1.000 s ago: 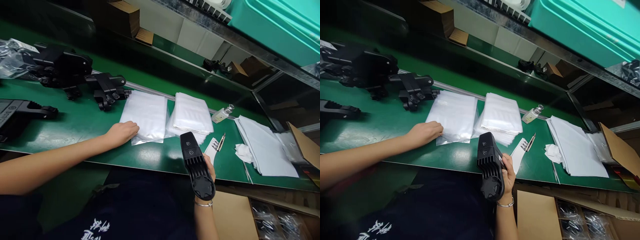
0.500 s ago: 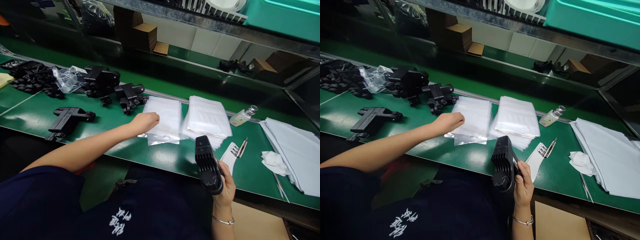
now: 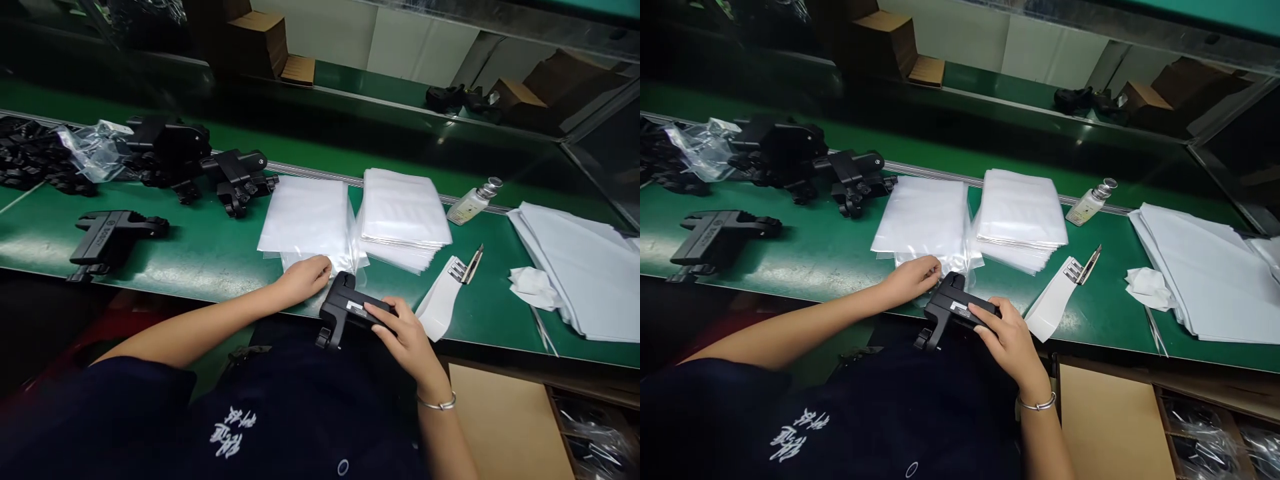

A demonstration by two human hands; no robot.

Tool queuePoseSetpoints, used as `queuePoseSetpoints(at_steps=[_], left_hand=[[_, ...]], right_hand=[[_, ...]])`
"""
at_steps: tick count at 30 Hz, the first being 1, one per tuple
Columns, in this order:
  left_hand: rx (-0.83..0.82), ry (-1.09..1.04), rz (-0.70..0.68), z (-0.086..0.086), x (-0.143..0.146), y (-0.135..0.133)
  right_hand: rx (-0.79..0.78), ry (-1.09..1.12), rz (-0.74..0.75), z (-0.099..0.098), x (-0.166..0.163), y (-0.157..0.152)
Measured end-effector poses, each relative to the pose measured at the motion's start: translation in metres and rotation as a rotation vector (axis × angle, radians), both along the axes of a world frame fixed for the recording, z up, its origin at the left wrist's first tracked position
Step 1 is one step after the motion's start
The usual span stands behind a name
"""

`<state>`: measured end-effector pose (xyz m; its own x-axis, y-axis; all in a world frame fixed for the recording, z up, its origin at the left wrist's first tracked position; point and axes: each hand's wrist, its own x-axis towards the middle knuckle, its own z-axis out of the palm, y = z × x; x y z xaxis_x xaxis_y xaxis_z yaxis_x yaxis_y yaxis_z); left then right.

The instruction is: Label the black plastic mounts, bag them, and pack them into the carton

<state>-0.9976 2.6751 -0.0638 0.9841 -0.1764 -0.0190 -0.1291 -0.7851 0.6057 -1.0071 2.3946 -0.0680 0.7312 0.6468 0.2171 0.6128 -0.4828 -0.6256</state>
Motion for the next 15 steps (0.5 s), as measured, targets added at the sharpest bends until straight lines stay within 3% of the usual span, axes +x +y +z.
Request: queuePoseSetpoints(at_steps=[5, 11, 15], left_hand=[[0.095, -0.035, -0.024, 0.003, -0.006, -0.002], [-0.003, -0.107, -0.187, 0.018, -0.022, 0.004], [-0.051, -0.131, -0.319, 0.026, -0.026, -0.022]], right_hand=[[-0.019, -0.01, 0.086, 0.003, -0.002, 0.008], [0.031, -0.079, -0.212, -0.012, -0.006, 0.011], [0.082, -0.16, -0.322, -0.019, -0.008, 0.038]])
